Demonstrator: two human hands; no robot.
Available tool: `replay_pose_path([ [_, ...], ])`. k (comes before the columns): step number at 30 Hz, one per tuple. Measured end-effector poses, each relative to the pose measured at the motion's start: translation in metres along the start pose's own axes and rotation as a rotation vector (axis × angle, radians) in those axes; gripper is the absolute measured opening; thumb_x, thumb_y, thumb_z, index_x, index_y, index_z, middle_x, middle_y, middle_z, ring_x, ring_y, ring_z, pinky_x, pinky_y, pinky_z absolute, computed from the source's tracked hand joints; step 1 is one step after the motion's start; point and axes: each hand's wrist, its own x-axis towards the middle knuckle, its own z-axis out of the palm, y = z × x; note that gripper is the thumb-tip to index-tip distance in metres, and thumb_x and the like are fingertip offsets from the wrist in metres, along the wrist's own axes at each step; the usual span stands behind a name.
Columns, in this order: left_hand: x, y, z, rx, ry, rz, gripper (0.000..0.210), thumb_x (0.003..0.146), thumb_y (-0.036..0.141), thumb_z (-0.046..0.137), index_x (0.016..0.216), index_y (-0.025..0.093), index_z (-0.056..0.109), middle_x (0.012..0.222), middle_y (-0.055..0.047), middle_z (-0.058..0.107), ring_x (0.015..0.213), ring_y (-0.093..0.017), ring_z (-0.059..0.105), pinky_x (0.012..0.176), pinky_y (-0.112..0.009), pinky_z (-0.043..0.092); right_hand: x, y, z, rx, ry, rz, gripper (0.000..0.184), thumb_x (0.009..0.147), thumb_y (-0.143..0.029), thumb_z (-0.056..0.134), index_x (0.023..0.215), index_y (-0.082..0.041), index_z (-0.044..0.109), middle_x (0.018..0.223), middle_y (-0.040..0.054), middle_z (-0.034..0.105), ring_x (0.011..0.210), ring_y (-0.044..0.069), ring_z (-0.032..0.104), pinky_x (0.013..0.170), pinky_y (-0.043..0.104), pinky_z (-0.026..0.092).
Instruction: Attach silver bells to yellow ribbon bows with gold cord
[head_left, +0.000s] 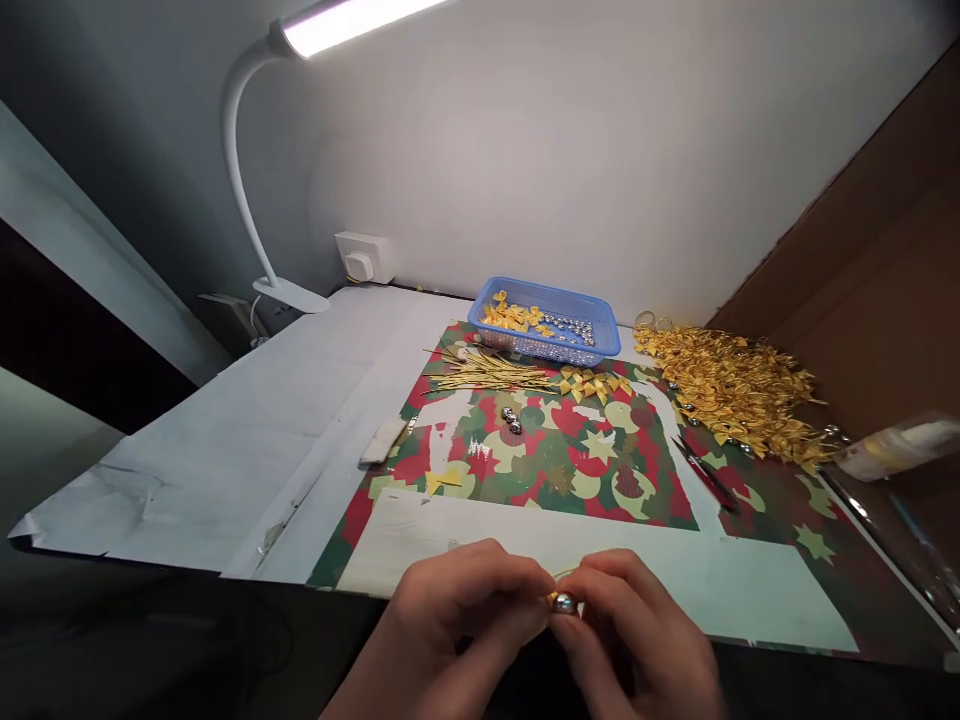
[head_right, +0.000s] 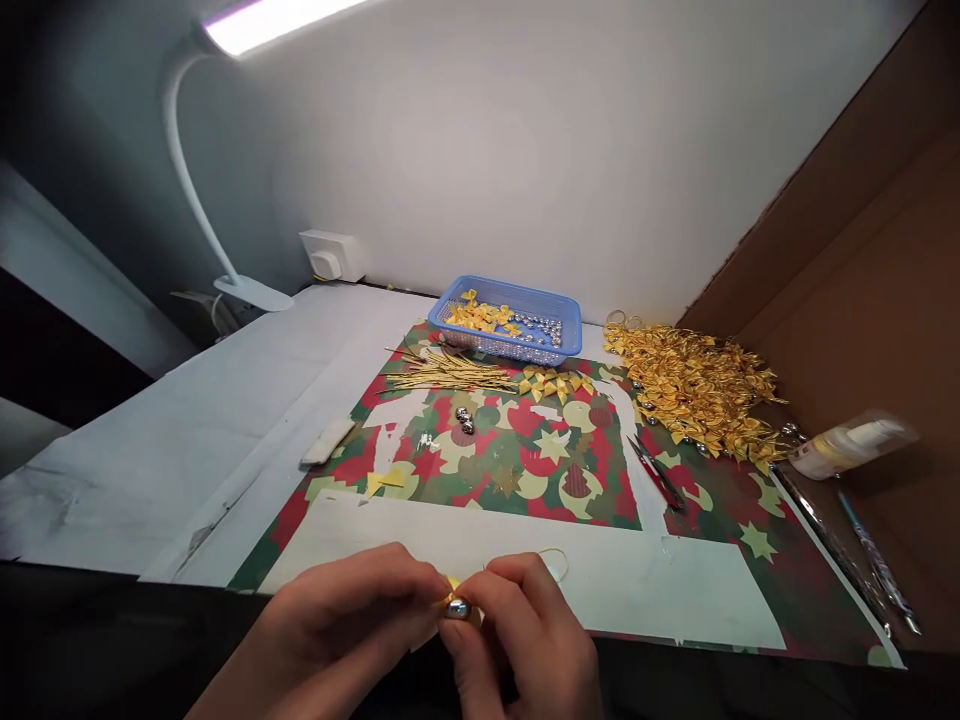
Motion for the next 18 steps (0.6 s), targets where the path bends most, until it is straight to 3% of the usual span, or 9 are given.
replay_pose_path([
  [1, 0.0009, -0.0007, -0.0003, -0.027, -0.028, -0.027, 0.018, 0.089, 0.031, 0.064, 0.079, 0.02, 0.075, 0.074, -0.003, 0.069, 0.073, -0.02, 0.061, 0.068, -0.026, 0.05, 0.0007, 0.002, -0.0012, 0.089, -0.03, 0.069, 0.004, 0.089, -0.025, 0.064, 0.089, -0.026, 0.068, 0.081, -0.0001, 0.058, 0.061, 0.011, 0.052, 0.052, 0.021, 0.039],
  [5, 0.0051, -0.0003, -0.0004, -0.193, -0.094, -0.11, 0.014, 0.086, 0.025, 0.066, 0.079, 0.018, 0.076, 0.075, -0.002, 0.068, 0.074, -0.019, 0.06, 0.069, -0.025, 0.049, 0.0037, 0.0021, -0.0045, 0.461, -0.151, 0.377, 0.021, 0.087, -0.042, 0.068, 0.078, -0.023, 0.069, 0.074, -0.0018, 0.053, 0.052, 0.007, 0.041, 0.045, 0.021, 0.028],
  [7, 0.0068, 0.0012, -0.0003, -0.274, -0.114, -0.133, 0.012, 0.085, 0.024, 0.068, 0.079, 0.017, 0.077, 0.073, -0.001, 0.067, 0.073, -0.017, 0.058, 0.07, -0.025, 0.049, 0.0052, 0.0, -0.0051, 0.563, -0.178, 0.461, 0.024, 0.085, -0.045, 0.069, 0.078, -0.022, 0.071, 0.075, -0.0019, 0.054, 0.049, 0.005, 0.037, 0.043, 0.02, 0.024],
  [14, 0.0051, 0.0033, -0.0027, -0.4, -0.15, -0.208, 0.011, 0.083, 0.024, 0.072, 0.078, 0.016, 0.077, 0.071, 0.0, 0.065, 0.072, -0.016, 0.058, 0.072, -0.025, 0.048, 0.006, -0.0022, -0.0054, 0.594, -0.207, 0.477, 0.03, 0.086, -0.048, 0.068, 0.078, -0.02, 0.074, 0.075, 0.0, 0.055, 0.048, 0.005, 0.038, 0.043, 0.021, 0.022],
  [18, 0.0048, 0.0018, -0.0042, -0.413, -0.161, -0.197, 0.013, 0.084, 0.026, 0.072, 0.078, 0.015, 0.077, 0.069, 0.0, 0.063, 0.071, -0.015, 0.055, 0.07, -0.024, 0.047, 0.0054, -0.0001, -0.0048, 0.514, -0.185, 0.402, 0.03, 0.088, -0.049, 0.066, 0.079, -0.022, 0.073, 0.074, -0.0001, 0.057, 0.048, 0.006, 0.039, 0.043, 0.021, 0.026],
])
